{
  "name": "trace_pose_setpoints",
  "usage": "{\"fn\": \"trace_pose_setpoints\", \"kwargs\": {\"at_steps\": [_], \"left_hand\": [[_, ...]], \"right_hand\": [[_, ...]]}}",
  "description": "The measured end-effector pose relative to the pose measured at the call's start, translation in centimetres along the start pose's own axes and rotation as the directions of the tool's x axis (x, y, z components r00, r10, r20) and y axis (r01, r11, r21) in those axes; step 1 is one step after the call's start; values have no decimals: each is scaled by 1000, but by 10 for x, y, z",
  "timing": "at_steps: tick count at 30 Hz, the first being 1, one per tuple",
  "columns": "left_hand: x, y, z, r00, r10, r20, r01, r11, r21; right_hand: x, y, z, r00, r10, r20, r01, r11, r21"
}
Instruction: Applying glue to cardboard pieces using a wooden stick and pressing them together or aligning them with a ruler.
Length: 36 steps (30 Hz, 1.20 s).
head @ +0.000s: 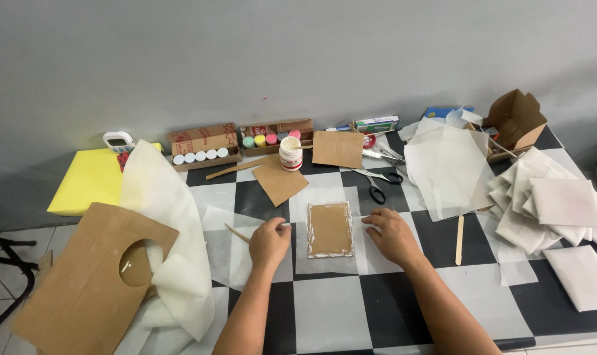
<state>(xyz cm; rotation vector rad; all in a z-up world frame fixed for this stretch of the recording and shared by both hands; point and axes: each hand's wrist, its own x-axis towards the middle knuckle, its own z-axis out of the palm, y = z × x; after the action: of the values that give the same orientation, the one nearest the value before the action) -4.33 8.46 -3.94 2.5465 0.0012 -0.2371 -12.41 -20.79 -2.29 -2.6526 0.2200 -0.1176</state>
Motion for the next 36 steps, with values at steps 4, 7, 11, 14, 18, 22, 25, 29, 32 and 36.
{"fn": "trace_pose_setpoints", "kwargs": {"at_steps": [4,7,11,14,18,22,25,29,32,36], "left_hand": [[-16,31,5,967,245,-73,-229,956,182],[-25,55,21,857,515,-11,-504,844,183],[-22,66,55,745,666,51,-665,732,150],[-12,66,70,732,677,75,-678,715,169],[-11,73,58,746,651,138,-666,731,148],[-7,67,66,734,661,156,-679,722,134],[-9,72,56,746,644,167,-663,740,108],[0,62,69,743,647,172,-667,737,107],[-4,67,59,744,639,196,-664,738,115],[-7,73,48,706,686,174,-707,696,123]], "right_hand": [[5,2,2,1000,-4,-12,3,999,-50],[-1,-3,-1,988,144,52,-152,954,260],[-9,4,1,913,329,242,-396,571,719],[-20,-2,-4,888,327,324,-412,250,876],[-38,-30,-21,848,311,430,-457,15,889],[-33,-14,-2,860,266,436,-449,-16,893],[-28,6,24,859,259,441,-461,19,887],[-37,-20,17,898,267,349,-432,387,815],[-40,-26,20,924,260,279,-382,637,670],[-44,-28,24,980,129,153,-173,931,322]]}}
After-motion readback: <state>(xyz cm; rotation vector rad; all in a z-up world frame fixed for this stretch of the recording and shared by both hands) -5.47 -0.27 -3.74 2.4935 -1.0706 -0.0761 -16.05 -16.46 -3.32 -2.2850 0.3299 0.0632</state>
